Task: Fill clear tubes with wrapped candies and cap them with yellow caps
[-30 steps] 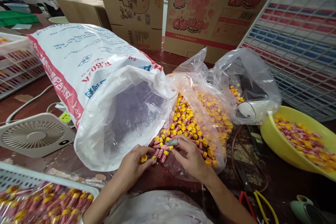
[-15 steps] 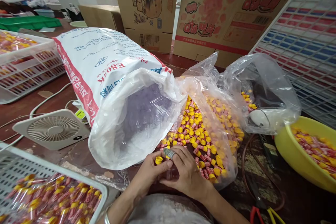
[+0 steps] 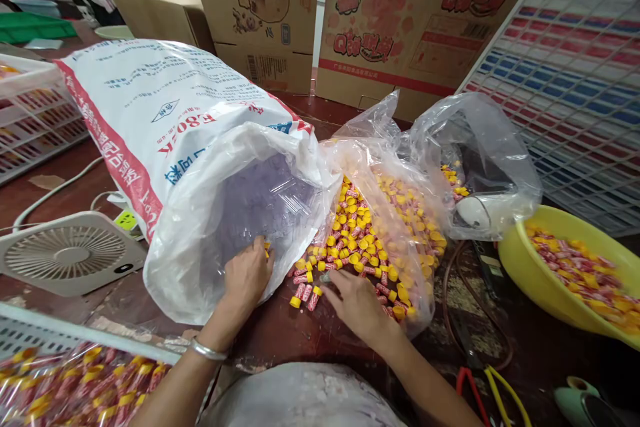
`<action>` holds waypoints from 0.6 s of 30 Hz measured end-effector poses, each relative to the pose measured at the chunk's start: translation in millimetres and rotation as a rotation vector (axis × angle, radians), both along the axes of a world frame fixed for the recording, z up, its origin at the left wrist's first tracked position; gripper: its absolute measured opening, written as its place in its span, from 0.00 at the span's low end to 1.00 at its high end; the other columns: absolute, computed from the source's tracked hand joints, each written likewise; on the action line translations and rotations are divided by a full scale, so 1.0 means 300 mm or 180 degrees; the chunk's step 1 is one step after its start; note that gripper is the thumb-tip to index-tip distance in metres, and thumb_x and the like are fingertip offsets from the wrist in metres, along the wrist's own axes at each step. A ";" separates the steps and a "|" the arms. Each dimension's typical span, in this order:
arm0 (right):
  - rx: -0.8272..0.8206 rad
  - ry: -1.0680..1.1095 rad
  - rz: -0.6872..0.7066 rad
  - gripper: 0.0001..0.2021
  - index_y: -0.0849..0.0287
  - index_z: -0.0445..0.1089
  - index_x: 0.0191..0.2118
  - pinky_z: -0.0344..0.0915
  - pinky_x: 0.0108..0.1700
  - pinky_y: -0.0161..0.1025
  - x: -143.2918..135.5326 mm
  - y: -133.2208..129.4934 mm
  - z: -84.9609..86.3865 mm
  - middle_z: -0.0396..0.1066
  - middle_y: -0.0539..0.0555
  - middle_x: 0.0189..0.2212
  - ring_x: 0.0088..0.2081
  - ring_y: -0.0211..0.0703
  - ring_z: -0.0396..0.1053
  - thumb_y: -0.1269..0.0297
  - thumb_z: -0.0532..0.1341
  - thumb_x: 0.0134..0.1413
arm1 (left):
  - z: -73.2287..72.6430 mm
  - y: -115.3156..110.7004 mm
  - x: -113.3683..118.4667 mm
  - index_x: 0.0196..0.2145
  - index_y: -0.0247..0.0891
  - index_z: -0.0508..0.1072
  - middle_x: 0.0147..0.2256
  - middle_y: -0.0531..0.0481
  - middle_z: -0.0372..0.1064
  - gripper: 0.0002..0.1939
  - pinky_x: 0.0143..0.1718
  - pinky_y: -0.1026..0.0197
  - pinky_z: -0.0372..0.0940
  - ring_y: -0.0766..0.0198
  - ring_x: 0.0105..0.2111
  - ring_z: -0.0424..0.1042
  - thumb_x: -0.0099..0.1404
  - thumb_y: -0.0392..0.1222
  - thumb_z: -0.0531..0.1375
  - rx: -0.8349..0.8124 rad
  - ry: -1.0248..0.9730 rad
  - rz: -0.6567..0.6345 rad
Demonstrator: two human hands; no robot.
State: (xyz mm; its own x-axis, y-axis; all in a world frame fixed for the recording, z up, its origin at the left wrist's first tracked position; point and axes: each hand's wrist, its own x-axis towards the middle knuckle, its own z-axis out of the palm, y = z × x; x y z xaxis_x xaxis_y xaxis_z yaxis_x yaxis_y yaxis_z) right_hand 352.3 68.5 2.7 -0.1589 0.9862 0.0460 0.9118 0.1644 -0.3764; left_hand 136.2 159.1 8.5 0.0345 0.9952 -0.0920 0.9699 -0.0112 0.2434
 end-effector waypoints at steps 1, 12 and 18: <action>-0.0029 -0.0114 -0.0020 0.06 0.56 0.69 0.36 0.67 0.32 0.38 -0.024 -0.007 -0.013 0.75 0.54 0.32 0.32 0.47 0.75 0.61 0.63 0.63 | -0.010 0.005 0.007 0.54 0.30 0.70 0.37 0.29 0.79 0.22 0.36 0.50 0.67 0.40 0.36 0.79 0.70 0.46 0.52 0.0004 -0.0002 0.0009; 0.0333 0.2577 -0.0491 0.06 0.56 0.66 0.39 0.72 0.41 0.39 -0.032 -0.010 0.010 0.77 0.53 0.35 0.37 0.45 0.76 0.61 0.62 0.63 | 0.085 -0.165 -0.050 0.43 0.40 0.79 0.34 0.50 0.78 0.16 0.36 0.63 0.65 0.57 0.34 0.75 0.62 0.51 0.61 -0.0922 -0.2088 -0.0880; 0.0368 0.2345 0.0129 0.07 0.57 0.70 0.35 0.72 0.42 0.38 -0.062 -0.017 0.124 0.75 0.52 0.33 0.37 0.43 0.75 0.63 0.59 0.65 | 0.105 -0.251 -0.008 0.41 0.37 0.78 0.26 0.55 0.68 0.17 0.29 0.65 0.58 0.65 0.27 0.62 0.59 0.50 0.66 -0.1770 -0.3330 -0.0852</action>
